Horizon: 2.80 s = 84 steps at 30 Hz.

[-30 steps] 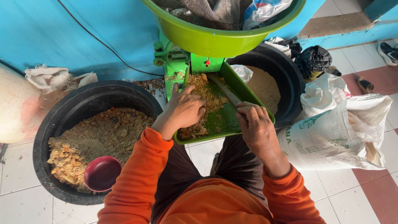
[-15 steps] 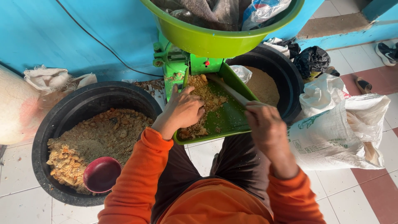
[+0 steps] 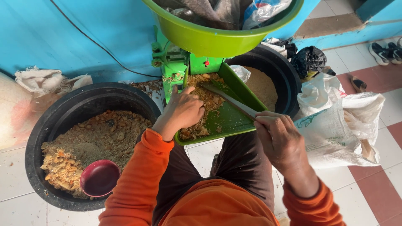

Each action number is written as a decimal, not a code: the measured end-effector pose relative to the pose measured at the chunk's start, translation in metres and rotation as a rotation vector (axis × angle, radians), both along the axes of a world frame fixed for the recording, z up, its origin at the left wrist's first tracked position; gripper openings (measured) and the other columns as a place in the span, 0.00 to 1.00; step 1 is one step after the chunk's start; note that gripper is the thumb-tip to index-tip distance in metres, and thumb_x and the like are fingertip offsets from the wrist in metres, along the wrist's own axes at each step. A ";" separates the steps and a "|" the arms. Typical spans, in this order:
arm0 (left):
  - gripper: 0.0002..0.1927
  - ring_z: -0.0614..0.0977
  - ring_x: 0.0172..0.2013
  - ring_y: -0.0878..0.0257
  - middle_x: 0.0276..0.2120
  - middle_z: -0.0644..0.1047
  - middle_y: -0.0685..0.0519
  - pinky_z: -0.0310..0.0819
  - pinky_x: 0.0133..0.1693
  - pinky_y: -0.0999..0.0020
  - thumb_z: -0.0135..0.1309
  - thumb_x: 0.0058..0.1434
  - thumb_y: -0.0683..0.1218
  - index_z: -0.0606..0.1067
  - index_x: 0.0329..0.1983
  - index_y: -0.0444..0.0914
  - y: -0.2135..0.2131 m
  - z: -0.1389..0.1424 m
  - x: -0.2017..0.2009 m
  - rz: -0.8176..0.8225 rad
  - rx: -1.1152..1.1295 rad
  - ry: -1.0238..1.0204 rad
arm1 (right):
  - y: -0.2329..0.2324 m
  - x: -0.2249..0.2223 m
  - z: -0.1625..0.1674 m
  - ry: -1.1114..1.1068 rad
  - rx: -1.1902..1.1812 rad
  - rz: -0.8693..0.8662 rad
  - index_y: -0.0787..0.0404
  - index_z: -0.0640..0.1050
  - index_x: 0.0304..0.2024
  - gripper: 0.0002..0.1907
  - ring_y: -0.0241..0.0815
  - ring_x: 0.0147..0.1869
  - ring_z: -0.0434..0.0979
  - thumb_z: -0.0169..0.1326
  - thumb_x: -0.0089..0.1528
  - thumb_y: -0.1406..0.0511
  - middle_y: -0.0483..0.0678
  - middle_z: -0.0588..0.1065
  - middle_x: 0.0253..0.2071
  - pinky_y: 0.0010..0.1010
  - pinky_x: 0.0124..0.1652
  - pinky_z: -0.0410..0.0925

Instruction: The person sits on the floor operating a small green grinding mill. They scoop cracked peanut pieces from a green tray into the machine hopper, guide the material with a flat scoop, and later stir and level the ground flour that collects in a large black basin, mixing it with a small bowl.

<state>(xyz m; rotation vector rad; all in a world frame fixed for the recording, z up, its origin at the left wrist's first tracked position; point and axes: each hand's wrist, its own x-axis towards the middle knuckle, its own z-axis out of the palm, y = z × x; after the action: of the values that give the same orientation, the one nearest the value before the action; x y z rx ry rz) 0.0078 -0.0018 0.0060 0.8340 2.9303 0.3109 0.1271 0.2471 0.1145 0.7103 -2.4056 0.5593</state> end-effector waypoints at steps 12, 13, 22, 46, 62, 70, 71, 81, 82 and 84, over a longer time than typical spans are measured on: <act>0.16 0.71 0.64 0.49 0.37 0.82 0.49 0.51 0.64 0.27 0.47 0.67 0.51 0.83 0.34 0.40 0.002 -0.003 0.003 -0.012 0.022 0.056 | -0.003 -0.002 -0.006 0.025 0.040 -0.005 0.67 0.76 0.42 0.08 0.47 0.47 0.81 0.62 0.61 0.74 0.52 0.80 0.45 0.36 0.49 0.74; 0.16 0.71 0.64 0.49 0.37 0.82 0.49 0.52 0.63 0.27 0.47 0.67 0.51 0.83 0.35 0.40 0.002 -0.004 0.004 -0.011 0.022 0.059 | -0.005 -0.006 -0.012 0.017 0.023 0.012 0.67 0.76 0.42 0.08 0.47 0.48 0.81 0.62 0.62 0.73 0.52 0.80 0.46 0.35 0.50 0.74; 0.16 0.70 0.66 0.50 0.39 0.81 0.47 0.51 0.66 0.29 0.49 0.67 0.53 0.83 0.38 0.40 0.005 -0.004 0.005 0.011 -0.032 0.020 | -0.016 -0.021 -0.040 -0.042 -0.003 0.000 0.65 0.76 0.44 0.09 0.47 0.48 0.79 0.61 0.62 0.72 0.50 0.78 0.48 0.36 0.50 0.73; 0.16 0.68 0.66 0.48 0.42 0.82 0.47 0.46 0.65 0.27 0.47 0.67 0.51 0.83 0.44 0.41 0.004 -0.007 0.002 -0.004 -0.010 -0.012 | 0.001 -0.007 -0.019 0.032 0.014 0.018 0.67 0.78 0.41 0.07 0.45 0.48 0.82 0.63 0.62 0.72 0.52 0.81 0.46 0.34 0.49 0.76; 0.15 0.70 0.65 0.48 0.37 0.83 0.48 0.49 0.64 0.27 0.48 0.65 0.50 0.83 0.38 0.40 -0.008 -0.007 0.009 -0.002 0.050 0.038 | 0.001 -0.003 -0.007 -0.001 0.094 -0.003 0.68 0.79 0.41 0.06 0.46 0.47 0.82 0.62 0.62 0.73 0.53 0.81 0.44 0.34 0.49 0.75; 0.15 0.69 0.65 0.49 0.40 0.82 0.46 0.51 0.62 0.27 0.51 0.64 0.52 0.83 0.37 0.39 -0.006 -0.009 0.009 -0.004 0.020 0.068 | -0.017 -0.021 -0.036 -0.060 0.042 0.003 0.67 0.79 0.41 0.06 0.49 0.49 0.80 0.61 0.62 0.73 0.51 0.80 0.47 0.37 0.51 0.74; 0.15 0.69 0.65 0.49 0.40 0.82 0.46 0.51 0.62 0.27 0.51 0.63 0.52 0.83 0.36 0.39 -0.006 -0.008 0.008 -0.004 0.019 0.067 | -0.018 -0.023 -0.037 -0.068 0.037 0.003 0.67 0.79 0.42 0.06 0.49 0.49 0.80 0.60 0.62 0.72 0.51 0.80 0.47 0.37 0.51 0.74; 0.14 0.71 0.64 0.50 0.39 0.82 0.48 0.53 0.63 0.30 0.52 0.63 0.52 0.83 0.34 0.40 0.000 0.001 0.011 -0.004 -0.016 0.039 | -0.013 -0.036 -0.056 -0.093 0.038 0.021 0.65 0.78 0.44 0.08 0.51 0.50 0.80 0.60 0.62 0.71 0.51 0.79 0.48 0.38 0.52 0.73; 0.14 0.71 0.64 0.50 0.38 0.82 0.48 0.54 0.63 0.30 0.52 0.63 0.51 0.83 0.34 0.40 0.000 0.001 0.011 -0.003 -0.015 0.039 | -0.013 -0.037 -0.057 -0.097 0.037 0.022 0.65 0.78 0.44 0.08 0.51 0.51 0.80 0.60 0.62 0.71 0.51 0.79 0.49 0.38 0.52 0.73; 0.14 0.71 0.65 0.50 0.39 0.83 0.48 0.53 0.63 0.30 0.52 0.64 0.51 0.83 0.36 0.40 0.000 0.001 0.012 0.002 -0.029 0.029 | -0.013 -0.038 -0.059 -0.107 0.036 0.025 0.65 0.77 0.44 0.08 0.50 0.52 0.80 0.60 0.63 0.70 0.51 0.80 0.49 0.38 0.53 0.74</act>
<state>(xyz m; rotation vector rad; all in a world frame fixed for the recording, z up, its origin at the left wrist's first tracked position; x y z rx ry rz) 0.0193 -0.0014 0.0073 0.8386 2.9553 0.2581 0.0887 0.2345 0.0556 0.7439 -2.5145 0.5782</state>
